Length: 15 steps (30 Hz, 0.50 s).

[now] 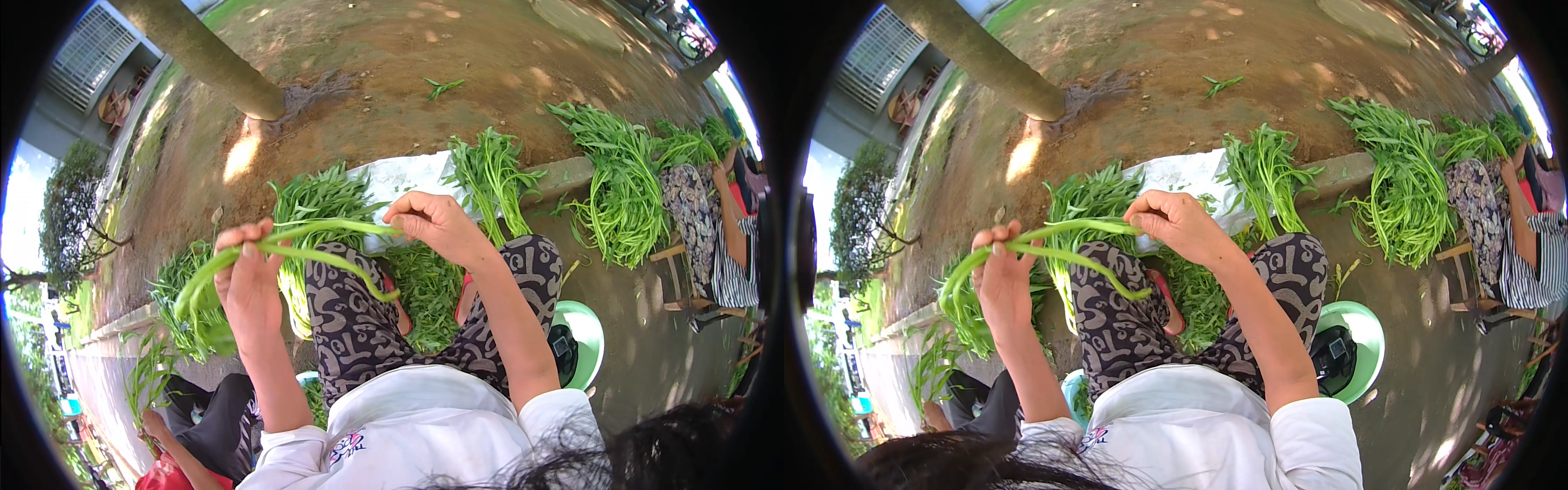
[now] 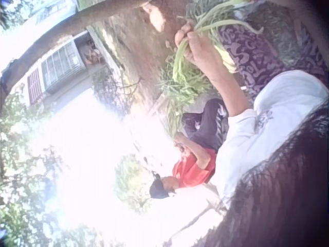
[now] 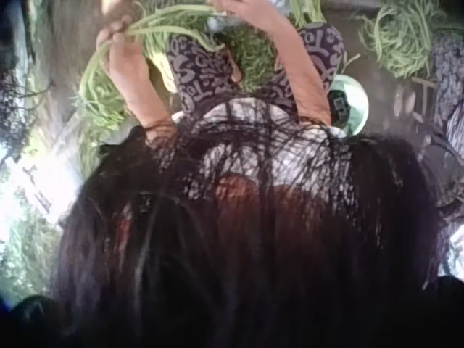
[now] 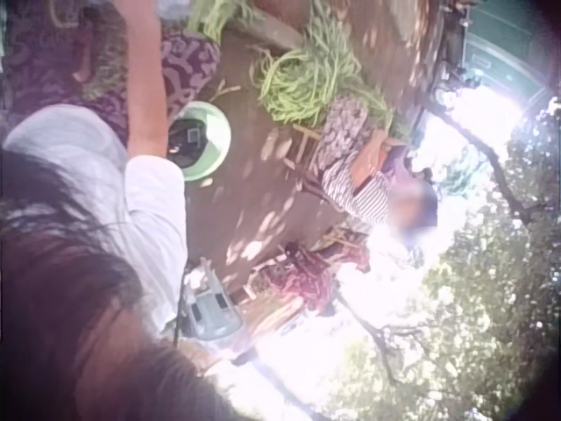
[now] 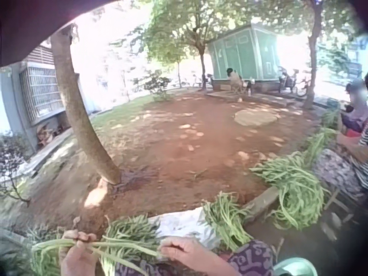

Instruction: The person sorts green leafy vegetables by picking stalks from a large pile, stripping off leaves or separating stems by hand, and organizing them into separate piles.

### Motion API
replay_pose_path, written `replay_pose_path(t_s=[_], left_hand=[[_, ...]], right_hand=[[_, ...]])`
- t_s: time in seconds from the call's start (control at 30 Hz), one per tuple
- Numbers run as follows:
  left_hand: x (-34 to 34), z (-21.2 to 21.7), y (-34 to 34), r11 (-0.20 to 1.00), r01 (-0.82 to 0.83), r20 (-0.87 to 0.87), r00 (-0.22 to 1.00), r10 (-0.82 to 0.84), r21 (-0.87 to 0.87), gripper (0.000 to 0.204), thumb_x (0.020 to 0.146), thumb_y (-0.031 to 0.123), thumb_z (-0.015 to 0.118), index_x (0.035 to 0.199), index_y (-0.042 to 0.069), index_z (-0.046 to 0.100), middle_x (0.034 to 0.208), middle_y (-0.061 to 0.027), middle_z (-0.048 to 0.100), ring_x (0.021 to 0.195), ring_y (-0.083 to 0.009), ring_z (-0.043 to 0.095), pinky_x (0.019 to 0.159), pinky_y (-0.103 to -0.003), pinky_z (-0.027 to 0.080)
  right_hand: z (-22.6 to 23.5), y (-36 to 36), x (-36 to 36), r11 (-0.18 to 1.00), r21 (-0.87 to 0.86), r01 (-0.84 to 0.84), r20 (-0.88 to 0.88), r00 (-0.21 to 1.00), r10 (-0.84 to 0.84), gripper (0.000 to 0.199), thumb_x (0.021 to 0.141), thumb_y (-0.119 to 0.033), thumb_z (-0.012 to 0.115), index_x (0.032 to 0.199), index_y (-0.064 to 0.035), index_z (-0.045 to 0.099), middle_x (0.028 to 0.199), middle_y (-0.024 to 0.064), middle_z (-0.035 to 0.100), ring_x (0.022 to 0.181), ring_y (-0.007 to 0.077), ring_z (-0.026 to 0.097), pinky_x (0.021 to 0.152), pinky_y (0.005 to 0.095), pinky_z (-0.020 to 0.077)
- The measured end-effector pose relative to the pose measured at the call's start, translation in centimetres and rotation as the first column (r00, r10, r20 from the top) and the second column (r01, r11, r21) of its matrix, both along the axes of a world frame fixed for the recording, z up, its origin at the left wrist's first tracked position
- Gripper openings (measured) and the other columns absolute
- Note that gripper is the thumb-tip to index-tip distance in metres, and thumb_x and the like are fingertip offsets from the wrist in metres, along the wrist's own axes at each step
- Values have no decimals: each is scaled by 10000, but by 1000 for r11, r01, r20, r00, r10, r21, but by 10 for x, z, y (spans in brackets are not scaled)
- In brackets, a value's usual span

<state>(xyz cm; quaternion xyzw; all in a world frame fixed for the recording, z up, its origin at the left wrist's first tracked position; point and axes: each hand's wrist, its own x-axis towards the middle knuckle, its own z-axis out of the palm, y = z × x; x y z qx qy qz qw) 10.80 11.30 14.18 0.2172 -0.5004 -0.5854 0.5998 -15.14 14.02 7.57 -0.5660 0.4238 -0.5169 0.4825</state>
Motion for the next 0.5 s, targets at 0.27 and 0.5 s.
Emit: replay_pose_path(t_s=[0.27,0.5], left_hand=[[42,-1,58,993,20,87,996,-9,-118,139,879,84,608,911,130,481,930,-17,514,1072,-226,504,970,-552,396],[53,-2,80,973,-28,74,996,46,-228,124,876,75,599,886,113,482,910,-56,526,1052,-264,512,985,-568,378]], right_hand=[[11,18,20,982,-147,-121,-229,970,86,138,918,-142,559,916,-4,572,797,39,623,733,116,562,674,263,459],[14,31,29,955,-56,-293,-78,954,288,216,944,-198,520,959,5,594,805,51,638,736,114,587,661,258,469]])
